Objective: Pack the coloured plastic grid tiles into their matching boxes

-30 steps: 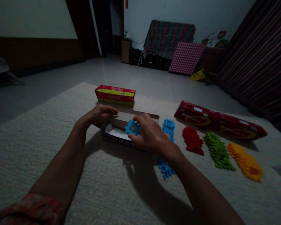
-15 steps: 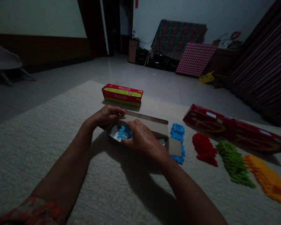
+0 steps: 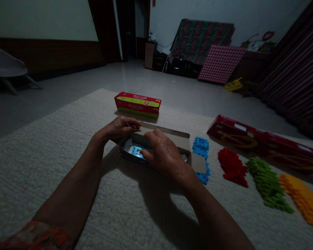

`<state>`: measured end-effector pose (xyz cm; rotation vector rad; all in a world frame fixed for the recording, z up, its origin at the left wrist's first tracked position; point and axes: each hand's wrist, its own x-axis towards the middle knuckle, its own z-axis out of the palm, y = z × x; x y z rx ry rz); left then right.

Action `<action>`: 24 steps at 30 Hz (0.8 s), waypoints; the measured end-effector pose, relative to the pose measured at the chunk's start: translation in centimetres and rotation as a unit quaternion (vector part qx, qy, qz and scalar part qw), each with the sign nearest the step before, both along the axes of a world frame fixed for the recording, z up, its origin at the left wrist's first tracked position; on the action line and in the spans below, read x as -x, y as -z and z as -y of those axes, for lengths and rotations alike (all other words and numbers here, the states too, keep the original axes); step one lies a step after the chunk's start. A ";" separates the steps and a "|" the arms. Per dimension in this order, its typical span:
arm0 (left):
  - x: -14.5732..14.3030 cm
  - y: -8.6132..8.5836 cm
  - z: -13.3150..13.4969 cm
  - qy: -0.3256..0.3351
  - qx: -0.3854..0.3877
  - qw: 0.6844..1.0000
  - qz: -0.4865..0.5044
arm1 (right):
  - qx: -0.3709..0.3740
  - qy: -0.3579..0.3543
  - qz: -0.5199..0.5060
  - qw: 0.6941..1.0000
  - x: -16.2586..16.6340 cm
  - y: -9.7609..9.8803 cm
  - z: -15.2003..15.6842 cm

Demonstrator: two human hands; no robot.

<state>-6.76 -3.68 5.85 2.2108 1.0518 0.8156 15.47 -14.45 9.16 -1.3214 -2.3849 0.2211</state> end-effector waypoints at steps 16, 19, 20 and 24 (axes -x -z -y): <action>-0.4 -1.9 1.2 -0.041 0.075 0.992 -0.098 | -0.072 0.221 -0.024 0.972 -16.3 0.9 5.3; -0.6 -2.2 1.4 -0.016 0.069 0.992 -0.106 | -0.040 0.226 -0.007 0.973 -17.8 2.7 6.3; -0.7 -2.3 1.4 -0.007 0.061 0.992 -0.110 | -0.034 0.229 -0.004 0.973 -18.0 3.1 6.5; -0.8 -2.1 1.3 0.004 0.050 0.992 -0.117 | 0.000 0.261 0.020 0.965 -17.5 4.1 6.9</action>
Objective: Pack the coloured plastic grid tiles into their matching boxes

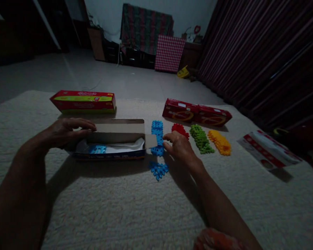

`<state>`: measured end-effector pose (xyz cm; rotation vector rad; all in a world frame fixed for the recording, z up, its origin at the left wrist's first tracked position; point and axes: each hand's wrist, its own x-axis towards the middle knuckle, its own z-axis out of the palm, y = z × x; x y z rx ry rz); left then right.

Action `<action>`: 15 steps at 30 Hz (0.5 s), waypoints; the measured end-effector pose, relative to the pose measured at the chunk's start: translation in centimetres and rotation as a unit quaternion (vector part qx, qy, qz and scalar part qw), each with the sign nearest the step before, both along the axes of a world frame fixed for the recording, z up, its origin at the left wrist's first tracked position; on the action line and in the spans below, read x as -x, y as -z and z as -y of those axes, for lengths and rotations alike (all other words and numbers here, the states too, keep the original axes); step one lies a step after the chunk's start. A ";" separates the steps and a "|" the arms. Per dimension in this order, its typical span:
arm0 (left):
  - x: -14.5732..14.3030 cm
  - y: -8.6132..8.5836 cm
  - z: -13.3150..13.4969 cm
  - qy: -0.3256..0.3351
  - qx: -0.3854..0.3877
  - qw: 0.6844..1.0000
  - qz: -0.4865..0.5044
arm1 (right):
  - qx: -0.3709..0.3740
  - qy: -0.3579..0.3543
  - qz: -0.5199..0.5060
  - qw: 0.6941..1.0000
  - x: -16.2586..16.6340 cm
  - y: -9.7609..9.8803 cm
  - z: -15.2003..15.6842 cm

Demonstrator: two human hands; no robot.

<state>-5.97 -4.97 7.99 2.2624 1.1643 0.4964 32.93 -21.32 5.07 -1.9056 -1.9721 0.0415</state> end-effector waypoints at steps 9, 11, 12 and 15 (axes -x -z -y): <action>0.2 0.3 -0.5 -0.008 -0.003 1.000 -0.013 | 0.124 0.129 0.033 0.983 2.1 0.6 -0.1; 0.1 0.2 -0.4 -0.006 -0.001 1.000 -0.010 | 0.135 0.133 0.024 0.981 2.3 0.7 -0.2; 0.0 0.2 -0.4 -0.003 -0.002 1.000 -0.004 | 0.135 0.131 0.020 0.982 2.3 0.7 -0.3; -0.1 0.2 -0.3 0.002 0.001 1.000 0.016 | 0.117 0.126 0.009 0.985 2.2 0.9 -0.6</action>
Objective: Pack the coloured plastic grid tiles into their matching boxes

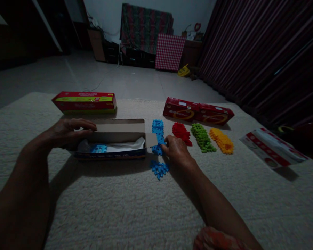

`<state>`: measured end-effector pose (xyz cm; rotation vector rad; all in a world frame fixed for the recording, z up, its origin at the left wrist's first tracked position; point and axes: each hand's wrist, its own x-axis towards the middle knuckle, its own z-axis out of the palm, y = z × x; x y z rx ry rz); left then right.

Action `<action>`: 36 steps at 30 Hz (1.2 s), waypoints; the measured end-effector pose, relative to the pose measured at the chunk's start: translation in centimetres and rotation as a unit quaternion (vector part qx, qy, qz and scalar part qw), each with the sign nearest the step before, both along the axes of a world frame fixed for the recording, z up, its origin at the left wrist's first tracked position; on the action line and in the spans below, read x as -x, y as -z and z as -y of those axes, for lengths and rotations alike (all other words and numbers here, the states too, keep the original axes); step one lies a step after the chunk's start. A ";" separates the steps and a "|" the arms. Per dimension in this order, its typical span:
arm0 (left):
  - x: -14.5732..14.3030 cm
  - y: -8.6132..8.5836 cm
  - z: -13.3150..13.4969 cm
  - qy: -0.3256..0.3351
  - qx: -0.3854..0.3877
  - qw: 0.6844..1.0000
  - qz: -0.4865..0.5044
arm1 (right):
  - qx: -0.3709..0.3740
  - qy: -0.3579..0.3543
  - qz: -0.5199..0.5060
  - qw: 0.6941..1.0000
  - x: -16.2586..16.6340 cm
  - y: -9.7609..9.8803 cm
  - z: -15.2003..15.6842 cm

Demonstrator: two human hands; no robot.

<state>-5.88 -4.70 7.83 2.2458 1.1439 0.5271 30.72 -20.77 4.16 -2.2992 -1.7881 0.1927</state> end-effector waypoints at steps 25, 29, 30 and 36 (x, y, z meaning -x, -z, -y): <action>0.4 0.2 0.1 0.022 -0.004 1.000 0.017 | -0.210 -0.060 -0.024 0.976 1.0 -8.3 -1.4; 0.3 0.0 0.2 0.014 -0.005 1.000 0.005 | -0.145 -0.159 0.013 0.976 6.8 -8.5 -3.9; 0.3 0.0 0.2 0.015 -0.008 1.000 0.002 | -0.118 -0.176 0.025 0.977 8.2 -8.2 -4.5; 0.3 0.2 0.0 0.023 -0.019 1.000 0.000 | 0.038 -0.238 0.109 0.964 12.6 -6.2 -6.2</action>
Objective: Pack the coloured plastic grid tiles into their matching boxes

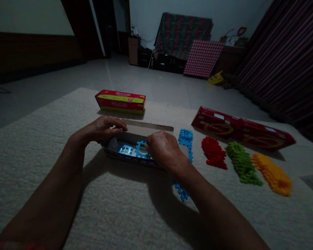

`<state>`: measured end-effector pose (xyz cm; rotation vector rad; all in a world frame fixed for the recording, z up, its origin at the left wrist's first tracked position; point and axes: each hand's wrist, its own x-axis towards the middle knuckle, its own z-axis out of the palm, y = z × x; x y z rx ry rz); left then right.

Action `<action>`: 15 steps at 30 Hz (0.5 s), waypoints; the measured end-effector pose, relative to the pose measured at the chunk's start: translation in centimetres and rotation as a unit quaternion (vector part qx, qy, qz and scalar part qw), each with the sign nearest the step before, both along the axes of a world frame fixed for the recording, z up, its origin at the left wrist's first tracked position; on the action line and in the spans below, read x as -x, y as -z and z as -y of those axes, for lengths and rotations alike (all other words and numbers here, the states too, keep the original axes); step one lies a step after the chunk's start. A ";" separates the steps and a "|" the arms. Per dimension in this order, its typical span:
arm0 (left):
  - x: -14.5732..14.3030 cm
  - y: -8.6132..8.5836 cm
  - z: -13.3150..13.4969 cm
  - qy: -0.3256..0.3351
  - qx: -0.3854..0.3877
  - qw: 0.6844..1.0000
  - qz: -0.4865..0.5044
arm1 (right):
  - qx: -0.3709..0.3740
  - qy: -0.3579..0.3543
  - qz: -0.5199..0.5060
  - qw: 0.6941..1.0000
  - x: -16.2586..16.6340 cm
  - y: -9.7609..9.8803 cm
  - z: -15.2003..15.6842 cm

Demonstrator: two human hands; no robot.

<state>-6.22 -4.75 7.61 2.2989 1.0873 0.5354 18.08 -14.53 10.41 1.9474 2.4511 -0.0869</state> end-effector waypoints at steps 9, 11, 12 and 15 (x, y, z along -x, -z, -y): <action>0.0 0.1 -0.1 0.005 0.004 1.000 0.003 | 0.050 0.016 0.016 0.998 1.2 -0.3 -0.2; 0.0 0.1 -0.2 0.007 0.004 1.000 0.005 | 0.053 0.018 0.017 0.998 1.2 -0.2 -0.2; 0.0 0.1 -0.2 0.009 0.003 1.000 0.007 | 0.054 0.020 0.018 0.998 1.2 -0.1 -0.3; -0.1 0.0 -0.1 0.004 0.003 1.000 0.006 | 0.056 0.023 0.013 0.998 1.2 0.2 -0.4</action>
